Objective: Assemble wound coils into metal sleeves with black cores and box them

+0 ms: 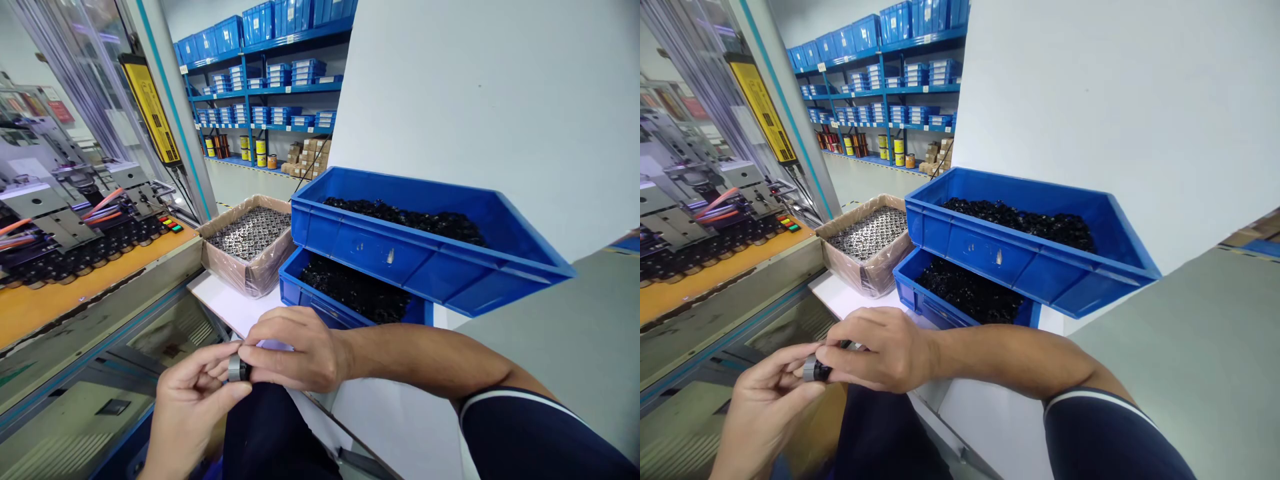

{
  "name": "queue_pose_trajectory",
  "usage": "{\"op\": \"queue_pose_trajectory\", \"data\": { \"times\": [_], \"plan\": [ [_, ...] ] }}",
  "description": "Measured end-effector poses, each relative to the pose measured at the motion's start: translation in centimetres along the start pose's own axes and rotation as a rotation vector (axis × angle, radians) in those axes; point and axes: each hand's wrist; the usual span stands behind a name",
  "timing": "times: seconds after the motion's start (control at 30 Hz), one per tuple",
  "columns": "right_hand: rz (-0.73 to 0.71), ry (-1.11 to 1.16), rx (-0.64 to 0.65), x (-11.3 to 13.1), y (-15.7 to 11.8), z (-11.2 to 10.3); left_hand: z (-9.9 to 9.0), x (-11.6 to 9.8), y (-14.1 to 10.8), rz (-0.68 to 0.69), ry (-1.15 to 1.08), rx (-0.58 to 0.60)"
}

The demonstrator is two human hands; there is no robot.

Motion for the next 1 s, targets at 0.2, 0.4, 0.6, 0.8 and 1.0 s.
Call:
{"op": "queue_pose_trajectory", "data": {
  "times": [0.2, 0.4, 0.6, 0.8, 1.0],
  "plan": [
    [-0.038, -0.042, 0.004, 0.0, 0.1, 0.1, -0.6, 0.2, 0.2, -0.061, 0.005, 0.070],
    [-0.090, -0.120, 0.060, -0.1, -0.2, 0.5, 1.1, 1.5, -0.3, -0.078, -0.184, -0.048],
    [0.009, -0.036, -0.032, 0.4, -0.3, 0.6, 1.9, 1.5, -0.6, 0.119, -0.068, -0.232],
    [0.200, 0.201, -0.052, 1.3, 0.1, 1.4, 0.6, -0.1, -0.4, 0.469, 0.328, -0.189],
    [0.106, 0.036, 0.330, -5.5, -0.4, -5.4, -0.7, -0.4, -1.3, 0.562, 0.493, -0.282]
  ]
}}
Point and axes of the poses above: each hand's wrist, its own y-axis towards the middle knuckle, its own z-axis out of the palm, x = y × z, and after that the axes turned 13 degrees about -z, right-handed
